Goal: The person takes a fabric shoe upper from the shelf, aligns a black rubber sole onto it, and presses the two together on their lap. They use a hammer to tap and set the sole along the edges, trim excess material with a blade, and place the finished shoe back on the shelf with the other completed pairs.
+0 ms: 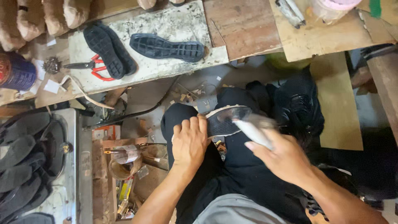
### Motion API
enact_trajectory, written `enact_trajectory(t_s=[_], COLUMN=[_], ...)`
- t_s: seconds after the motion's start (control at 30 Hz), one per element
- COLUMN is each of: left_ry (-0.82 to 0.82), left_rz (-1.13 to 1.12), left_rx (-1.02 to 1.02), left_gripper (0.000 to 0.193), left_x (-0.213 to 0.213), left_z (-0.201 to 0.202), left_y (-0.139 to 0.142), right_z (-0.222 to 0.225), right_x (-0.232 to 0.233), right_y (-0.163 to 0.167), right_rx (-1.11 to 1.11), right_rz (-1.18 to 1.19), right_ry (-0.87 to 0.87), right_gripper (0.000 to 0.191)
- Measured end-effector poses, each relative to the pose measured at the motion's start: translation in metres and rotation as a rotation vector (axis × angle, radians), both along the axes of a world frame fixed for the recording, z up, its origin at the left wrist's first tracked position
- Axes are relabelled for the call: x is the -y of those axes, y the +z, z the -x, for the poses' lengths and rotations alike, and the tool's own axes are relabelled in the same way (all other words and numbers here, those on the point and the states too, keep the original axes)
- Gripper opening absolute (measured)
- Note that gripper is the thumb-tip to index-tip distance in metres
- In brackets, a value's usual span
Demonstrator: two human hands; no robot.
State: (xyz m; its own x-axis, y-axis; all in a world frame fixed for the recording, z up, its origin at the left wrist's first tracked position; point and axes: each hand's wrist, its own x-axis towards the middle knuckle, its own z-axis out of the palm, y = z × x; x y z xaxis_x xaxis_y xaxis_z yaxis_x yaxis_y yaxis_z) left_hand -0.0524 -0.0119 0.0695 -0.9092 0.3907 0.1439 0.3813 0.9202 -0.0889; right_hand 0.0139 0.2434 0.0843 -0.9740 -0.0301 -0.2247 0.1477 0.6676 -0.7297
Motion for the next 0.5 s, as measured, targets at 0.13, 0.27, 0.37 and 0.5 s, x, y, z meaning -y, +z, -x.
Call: enact_trajectory(t_s=[0.13, 0.27, 0.37, 0.5], left_ry=[-0.011, 0.001, -0.028, -0.037], left_rz=[0.012, -0.049, -0.068, -0.039], left_rx=[-0.003, 0.062, 0.088, 0.043], left_gripper=[0.046, 0.068, 0.073, 0.070], left_x=[-0.001, -0.006, -0.006, -0.008], left_z=[0.000, -0.001, 0.000, 0.001], left_y=[0.002, 0.009, 0.012, 0.012], right_z=[-0.026, -0.008, -0.007, -0.033], right_x=[-0.020, -0.015, -0.024, -0.039], right_y=[-0.013, -0.033, -0.021, 0.015], right_rx=[-0.378, -0.319, -0.190, -0.464], right_rz=[0.731, 0.251, -0.023, 0.598], right_ry=[-0.028, 0.107, -0.072, -0.226], right_gripper=[0.035, 0.032, 0.038, 0.028])
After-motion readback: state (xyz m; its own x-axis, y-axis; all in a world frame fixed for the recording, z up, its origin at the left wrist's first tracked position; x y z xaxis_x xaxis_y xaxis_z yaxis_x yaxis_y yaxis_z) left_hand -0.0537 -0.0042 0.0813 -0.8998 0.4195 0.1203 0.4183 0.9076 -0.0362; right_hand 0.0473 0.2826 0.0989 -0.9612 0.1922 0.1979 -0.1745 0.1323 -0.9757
